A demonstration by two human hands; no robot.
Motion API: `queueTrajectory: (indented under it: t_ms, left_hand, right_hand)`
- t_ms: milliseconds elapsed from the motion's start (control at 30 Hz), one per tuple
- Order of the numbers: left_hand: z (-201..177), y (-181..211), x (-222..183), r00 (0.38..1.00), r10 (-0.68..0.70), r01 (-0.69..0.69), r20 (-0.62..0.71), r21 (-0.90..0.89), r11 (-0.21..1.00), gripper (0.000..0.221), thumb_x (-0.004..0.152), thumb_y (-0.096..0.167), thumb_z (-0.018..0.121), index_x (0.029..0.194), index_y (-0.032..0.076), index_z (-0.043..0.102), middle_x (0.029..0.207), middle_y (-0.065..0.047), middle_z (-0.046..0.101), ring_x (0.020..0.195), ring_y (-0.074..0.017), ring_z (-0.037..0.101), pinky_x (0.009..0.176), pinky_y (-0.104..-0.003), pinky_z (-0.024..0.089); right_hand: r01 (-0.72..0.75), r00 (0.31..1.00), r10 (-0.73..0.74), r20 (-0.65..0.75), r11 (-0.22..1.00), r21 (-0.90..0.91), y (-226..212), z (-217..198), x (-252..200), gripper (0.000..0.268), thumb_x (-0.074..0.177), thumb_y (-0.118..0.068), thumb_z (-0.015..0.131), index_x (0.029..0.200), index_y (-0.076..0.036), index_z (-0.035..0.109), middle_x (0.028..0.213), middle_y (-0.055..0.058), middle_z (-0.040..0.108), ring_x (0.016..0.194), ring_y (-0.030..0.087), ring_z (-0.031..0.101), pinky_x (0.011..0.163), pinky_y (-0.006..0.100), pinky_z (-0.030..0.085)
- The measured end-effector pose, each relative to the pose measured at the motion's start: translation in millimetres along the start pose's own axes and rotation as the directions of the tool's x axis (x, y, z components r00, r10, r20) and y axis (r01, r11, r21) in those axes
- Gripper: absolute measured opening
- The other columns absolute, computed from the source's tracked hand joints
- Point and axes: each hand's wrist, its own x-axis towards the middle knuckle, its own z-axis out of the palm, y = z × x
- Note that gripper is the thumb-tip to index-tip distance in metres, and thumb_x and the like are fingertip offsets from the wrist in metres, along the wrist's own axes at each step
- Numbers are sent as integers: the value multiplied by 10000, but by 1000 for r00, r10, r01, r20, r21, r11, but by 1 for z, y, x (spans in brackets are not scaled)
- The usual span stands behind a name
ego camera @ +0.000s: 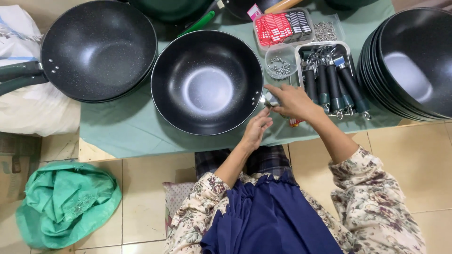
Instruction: Attaching handles to woks using a screwdriver and wiping them clean with a cloth.
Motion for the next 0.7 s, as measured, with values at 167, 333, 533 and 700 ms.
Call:
queueTrajectory:
  t_ms: [167,333,533,700]
  left_hand:
    - [-10,-9,7,1000,1,-1,11,-24,1000,649,913,89,645,1529,28,446,1616,-120,400,1502,-265,332,1161,-445,375]
    - [-7,-5,7,999,18,-16,31,-42,999,630,918,76,627,1524,18,462,1586,-106,437,1468,-251,371,1127,-415,401]
    - [1,5,2,998,57,-55,24,-67,996,607,865,60,637,1462,15,543,1439,-112,567,1324,-223,494,1053,-408,453]
    - [-8,1,2,999,32,-32,5,-82,996,611,882,15,610,1479,-39,494,1518,-132,482,1360,-244,434,1048,-393,460]
  right_hand:
    - [-18,984,-25,-177,971,-237,30,17,-48,836,834,-359,773,1572,-324,381,1093,102,632,1036,310,665,886,489,506]
    - [-46,940,-88,-329,924,-379,31,42,-40,906,733,-326,866,1539,-235,462,1034,103,670,954,288,699,844,462,530]
    - [-54,683,-367,-632,837,-544,-6,65,3,762,809,-209,703,1546,-212,508,859,94,503,720,277,523,726,441,432]
    - [-21,998,31,-60,987,158,12,-15,-38,904,803,-292,785,1614,-199,398,1188,277,680,1039,507,687,869,573,504]
